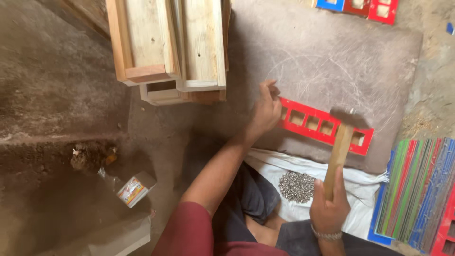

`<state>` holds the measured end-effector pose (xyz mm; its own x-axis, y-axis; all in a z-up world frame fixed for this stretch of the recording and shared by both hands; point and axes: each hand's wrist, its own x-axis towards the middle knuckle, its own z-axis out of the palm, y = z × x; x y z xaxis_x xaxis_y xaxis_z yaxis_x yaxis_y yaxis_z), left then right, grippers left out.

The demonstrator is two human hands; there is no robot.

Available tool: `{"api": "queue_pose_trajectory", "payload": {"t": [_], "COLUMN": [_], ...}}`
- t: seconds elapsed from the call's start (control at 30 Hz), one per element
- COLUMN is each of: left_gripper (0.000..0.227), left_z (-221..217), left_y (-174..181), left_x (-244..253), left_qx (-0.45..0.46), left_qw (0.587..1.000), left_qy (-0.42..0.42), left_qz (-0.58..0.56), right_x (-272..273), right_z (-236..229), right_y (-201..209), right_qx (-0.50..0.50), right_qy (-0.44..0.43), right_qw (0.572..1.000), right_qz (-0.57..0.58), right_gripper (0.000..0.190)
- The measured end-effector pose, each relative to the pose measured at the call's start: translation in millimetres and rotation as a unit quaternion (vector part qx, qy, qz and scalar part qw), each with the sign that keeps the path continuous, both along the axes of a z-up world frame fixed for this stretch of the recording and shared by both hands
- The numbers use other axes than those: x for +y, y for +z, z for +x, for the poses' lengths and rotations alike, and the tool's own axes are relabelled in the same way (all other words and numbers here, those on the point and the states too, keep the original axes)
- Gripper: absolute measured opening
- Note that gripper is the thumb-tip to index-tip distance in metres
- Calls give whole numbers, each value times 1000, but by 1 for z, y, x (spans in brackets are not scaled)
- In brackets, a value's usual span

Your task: The person sits on the floor and assembles small wooden frames by placing nails into pre-drilled holes and hammering them in using a hammer. The person works with multiple frames, using colorful plastic jigs to hold the pieces in place during assembly.

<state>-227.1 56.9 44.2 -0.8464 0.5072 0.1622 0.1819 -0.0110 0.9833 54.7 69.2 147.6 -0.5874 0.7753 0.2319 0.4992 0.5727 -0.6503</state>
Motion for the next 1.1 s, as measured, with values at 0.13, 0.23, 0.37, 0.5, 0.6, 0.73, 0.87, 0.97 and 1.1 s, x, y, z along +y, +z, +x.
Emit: {"api": "queue_pose_trajectory", "payload": {"t": [0.13, 0.23, 0.37, 0.5, 0.6, 0.73, 0.87, 0.97, 1.1], "left_gripper": [55, 98, 92, 89, 99, 107, 123, 136, 113], "left_z": [-1, -12, -10, 36, 95, 124, 72, 39, 20], "left_y": [18, 36, 53, 62, 64, 67, 70, 71, 77], "left_x": [-4, 2, 6, -1, -5, -4, 42, 75, 95], "left_qx": [147, 401, 321, 187, 79, 192, 395, 506, 381], "left_qw": [983, 879, 879, 923, 923, 921, 799, 753, 739], "left_qy": [-100, -244, -283, -126, -109, -205, -234, -246, -337], "left_qz": [-38, -81, -212, -311, -360, -271, -388, -342, -442], "right_x": [-6, -6, 5, 10, 13, 14, 16, 8, 12], "right_z": [35, 51, 64, 64, 64, 66, 70, 72, 67], "right_y": [4, 0, -6, -6, -2, -2, -6, -6, 1], "right_qx": [-48, -7, -6, 18, 21, 61, 56, 42, 39], "right_qy": [8, -47, -40, -91, -102, -188, -109, -102, -60], "right_qw": [999, 996, 999, 994, 992, 945, 988, 988, 993], "right_qz": [18, -79, -16, -59, -66, -262, -90, -109, -98], "right_gripper": [61, 64, 64, 66, 67, 75, 64, 64, 63]}}
